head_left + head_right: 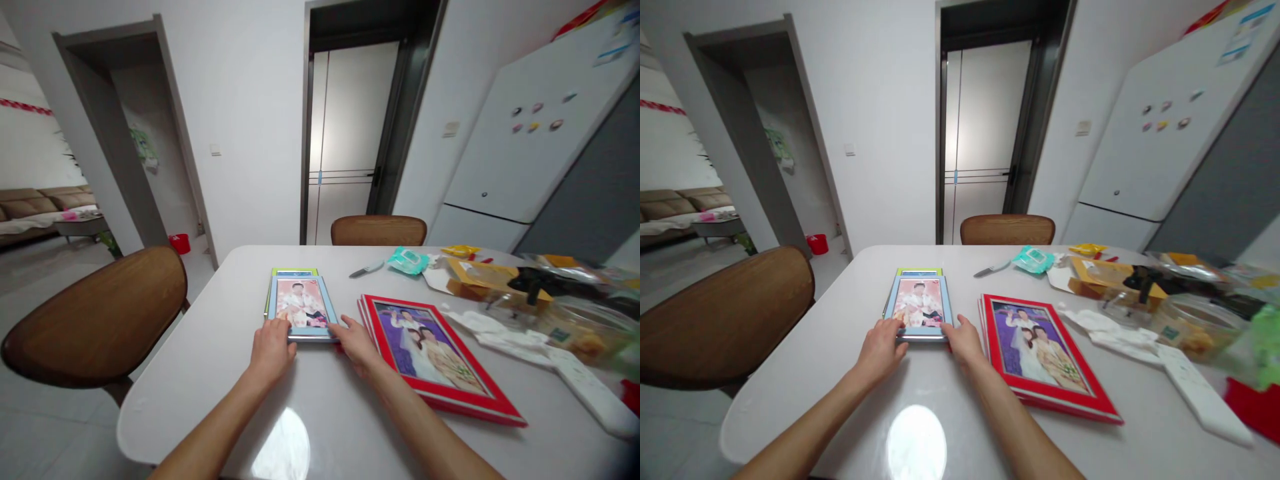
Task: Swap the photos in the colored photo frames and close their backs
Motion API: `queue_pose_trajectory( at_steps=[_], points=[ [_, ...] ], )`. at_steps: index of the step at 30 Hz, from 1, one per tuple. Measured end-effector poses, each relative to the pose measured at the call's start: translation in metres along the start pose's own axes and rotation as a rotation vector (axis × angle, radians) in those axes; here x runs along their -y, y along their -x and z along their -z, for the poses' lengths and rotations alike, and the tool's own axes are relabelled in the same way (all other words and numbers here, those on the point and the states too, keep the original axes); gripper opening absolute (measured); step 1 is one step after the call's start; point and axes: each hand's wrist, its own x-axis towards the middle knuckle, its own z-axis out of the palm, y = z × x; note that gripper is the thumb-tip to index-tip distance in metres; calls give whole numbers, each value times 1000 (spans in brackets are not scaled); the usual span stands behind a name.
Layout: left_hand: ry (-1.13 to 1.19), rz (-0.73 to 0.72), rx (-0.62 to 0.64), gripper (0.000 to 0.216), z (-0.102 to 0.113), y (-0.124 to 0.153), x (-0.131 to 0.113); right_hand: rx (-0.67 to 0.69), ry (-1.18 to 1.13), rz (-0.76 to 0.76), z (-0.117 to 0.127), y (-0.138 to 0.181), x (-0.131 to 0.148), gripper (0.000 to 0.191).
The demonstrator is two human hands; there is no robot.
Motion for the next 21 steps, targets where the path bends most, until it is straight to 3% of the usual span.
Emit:
queue_pose_trajectory(
  at_steps=[4, 6, 8, 11, 13, 16, 21],
  points=[
    [185, -5, 18, 30, 16, 18, -8, 88, -138, -18, 6, 30, 24, 27],
    [297, -34, 54, 37, 24, 26, -17, 113, -198, 50, 13, 55, 45, 27],
    [549, -59, 85, 47, 33, 34, -28, 104, -216, 217, 20, 81, 65, 32],
    [1108, -47, 110, 53, 47, 52, -39, 110, -4, 523, 23, 115, 78, 37],
    [1345, 21, 130, 48, 54, 67, -39, 155, 140, 757, 16, 131, 72, 43],
    [1448, 153, 152, 42, 57, 86, -26, 212, 211, 1018, -3, 145, 49, 60],
    [1264, 222, 55, 54, 46, 99, 10, 316, 325, 1077, -41, 156, 9, 60]
  ],
)
